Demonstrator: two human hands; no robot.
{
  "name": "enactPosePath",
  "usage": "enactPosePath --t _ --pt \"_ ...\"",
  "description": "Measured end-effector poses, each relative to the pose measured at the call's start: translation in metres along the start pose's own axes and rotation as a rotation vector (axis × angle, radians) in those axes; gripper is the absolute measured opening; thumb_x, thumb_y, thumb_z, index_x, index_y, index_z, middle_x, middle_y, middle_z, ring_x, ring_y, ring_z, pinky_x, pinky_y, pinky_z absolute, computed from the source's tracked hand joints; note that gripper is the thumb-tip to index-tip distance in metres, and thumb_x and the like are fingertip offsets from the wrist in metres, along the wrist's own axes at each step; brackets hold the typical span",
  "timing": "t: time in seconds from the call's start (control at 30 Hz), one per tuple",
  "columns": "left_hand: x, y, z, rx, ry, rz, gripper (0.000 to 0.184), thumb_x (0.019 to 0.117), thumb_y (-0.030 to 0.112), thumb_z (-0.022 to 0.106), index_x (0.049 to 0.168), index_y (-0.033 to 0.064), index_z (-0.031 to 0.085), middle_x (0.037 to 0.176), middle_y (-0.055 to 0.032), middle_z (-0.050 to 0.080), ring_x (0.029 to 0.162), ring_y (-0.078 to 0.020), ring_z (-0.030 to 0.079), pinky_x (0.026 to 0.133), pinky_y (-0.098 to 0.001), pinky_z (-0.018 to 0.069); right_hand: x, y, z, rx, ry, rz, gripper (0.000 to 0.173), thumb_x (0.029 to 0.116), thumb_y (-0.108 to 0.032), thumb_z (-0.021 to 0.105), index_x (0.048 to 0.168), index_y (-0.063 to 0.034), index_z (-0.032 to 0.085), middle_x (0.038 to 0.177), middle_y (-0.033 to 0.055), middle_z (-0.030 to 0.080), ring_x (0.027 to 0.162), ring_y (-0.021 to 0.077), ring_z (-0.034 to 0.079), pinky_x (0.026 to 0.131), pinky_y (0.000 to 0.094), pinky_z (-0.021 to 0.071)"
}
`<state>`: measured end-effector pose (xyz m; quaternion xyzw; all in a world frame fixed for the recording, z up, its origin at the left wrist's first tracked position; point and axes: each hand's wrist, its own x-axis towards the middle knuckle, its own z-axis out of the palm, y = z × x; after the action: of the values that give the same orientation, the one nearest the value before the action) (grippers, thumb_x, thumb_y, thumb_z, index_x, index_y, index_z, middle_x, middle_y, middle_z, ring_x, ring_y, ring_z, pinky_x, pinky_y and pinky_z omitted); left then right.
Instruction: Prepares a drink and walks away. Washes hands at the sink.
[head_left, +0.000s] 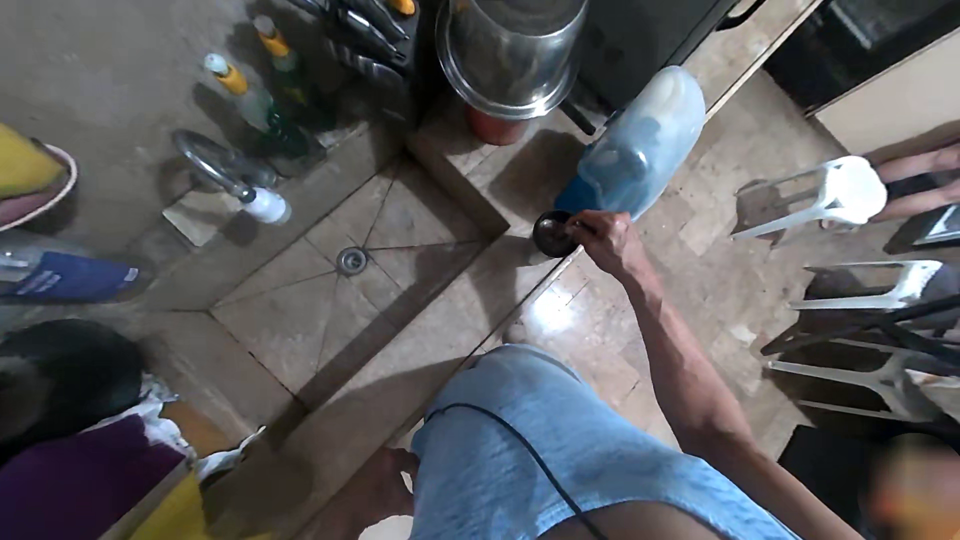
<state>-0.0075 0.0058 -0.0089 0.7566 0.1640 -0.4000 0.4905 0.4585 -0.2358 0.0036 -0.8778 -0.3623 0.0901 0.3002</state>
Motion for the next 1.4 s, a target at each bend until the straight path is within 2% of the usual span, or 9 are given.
enactPosePath --t 0.4,0.57,0.67,0.77,0.83,0.93,1.07,1.2,1.4 --pt "-0.003 -0.014 -0.003 0.080 -0.037 0.030 0.035 0.0700 0.031 0.087 0.093 0.0061 0.077 0.092 -0.0123 0.074 0.091 -0.0287 0.071 0.083 -0.0540 0.0555 -0.002 -0.008 0.013 0.035 0.076 0.085 0.019 0.1008 -0.020 0.064 0.108 -0.0075 0.076 0.094 0.0108 0.075 0.084 0.0206 0.072 0.082 0.0443 0.0584" --pt "-0.006 -0.017 -0.008 0.075 -0.079 0.058 0.033 0.0724 0.027 0.088 0.090 0.0032 0.075 0.089 -0.0135 0.073 0.089 -0.0294 0.070 0.084 -0.0530 0.0543 -0.006 -0.014 0.001 -0.022 0.042 0.112 0.019 0.1007 -0.018 0.062 0.107 -0.0055 0.075 0.093 0.0125 0.075 0.083 0.0227 0.072 0.083 0.0470 0.0584" --pt "-0.008 -0.024 -0.011 0.044 -0.084 0.075 0.036 0.0720 0.027 0.089 0.094 0.0022 0.076 0.093 -0.0159 0.074 0.094 -0.0329 0.071 0.087 -0.0563 0.0543 -0.024 -0.036 -0.024 0.012 0.102 0.062 0.019 0.1044 -0.018 0.058 0.112 -0.0060 0.071 0.087 0.0114 0.070 0.070 0.0189 0.065 0.069 0.0393 0.0561" --pt "-0.007 -0.038 -0.018 0.016 -0.004 0.100 0.033 0.0705 0.028 0.091 0.094 0.0072 0.079 0.095 -0.0112 0.076 0.095 -0.0291 0.072 0.089 -0.0554 0.0563 -0.045 -0.061 -0.055 -0.026 0.173 0.045 0.019 0.1057 -0.021 0.057 0.112 -0.0085 0.070 0.079 0.0059 0.067 0.058 0.0122 0.059 0.055 0.0301 0.0529" --pt "-0.001 -0.048 -0.029 0.038 0.051 0.062 0.029 0.0755 0.029 0.088 0.094 0.0086 0.079 0.096 -0.0110 0.076 0.095 -0.0297 0.071 0.087 -0.0568 0.0558 -0.056 -0.075 -0.072 -0.031 0.226 0.022 0.019 0.1056 -0.021 0.057 0.112 -0.0086 0.069 0.078 0.0037 0.065 0.057 0.0087 0.058 0.052 0.0253 0.0518" --pt "0.007 -0.045 -0.053 0.034 0.187 0.008 0.032 0.0819 0.038 0.083 0.093 0.0086 0.077 0.091 -0.0113 0.074 0.091 -0.0291 0.070 0.086 -0.0572 0.0553 -0.068 -0.092 -0.086 -0.082 0.290 0.002 0.018 0.1051 -0.021 0.058 0.113 -0.0096 0.070 0.081 0.0025 0.067 0.060 0.0069 0.060 0.054 0.0230 0.0520" --pt "0.020 -0.024 -0.083 0.032 0.353 0.156 0.028 0.0851 0.025 0.082 0.088 -0.0022 0.075 0.088 -0.0189 0.072 0.089 -0.0331 0.069 0.083 -0.0567 0.0528 -0.083 -0.110 -0.082 -0.121 0.313 -0.042 0.018 0.1042 -0.015 0.058 0.113 -0.0049 0.070 0.087 0.0061 0.068 0.066 0.0080 0.061 0.061 0.0236 0.0540" --pt "0.034 -0.016 -0.097 0.042 0.463 0.258 0.048 0.0820 0.048 0.081 0.083 0.0008 0.074 0.085 -0.0139 0.071 0.084 -0.0272 0.068 0.079 -0.0533 0.0532 -0.093 -0.108 -0.056 -0.153 0.310 -0.124 0.018 0.1018 -0.010 0.060 0.111 0.0006 0.072 0.093 0.0132 0.071 0.077 0.0166 0.067 0.072 0.0323 0.0582" --pt "0.042 -0.021 -0.113 0.070 0.512 0.299 0.049 0.0853 0.051 0.077 0.083 0.0026 0.075 0.086 -0.0127 0.072 0.086 -0.0254 0.069 0.080 -0.0510 0.0533 -0.109 -0.105 -0.032 -0.186 0.321 -0.135 0.018 0.1010 -0.011 0.062 0.110 -0.0010 0.074 0.097 0.0122 0.073 0.087 0.0180 0.070 0.081 0.0332 0.0588"
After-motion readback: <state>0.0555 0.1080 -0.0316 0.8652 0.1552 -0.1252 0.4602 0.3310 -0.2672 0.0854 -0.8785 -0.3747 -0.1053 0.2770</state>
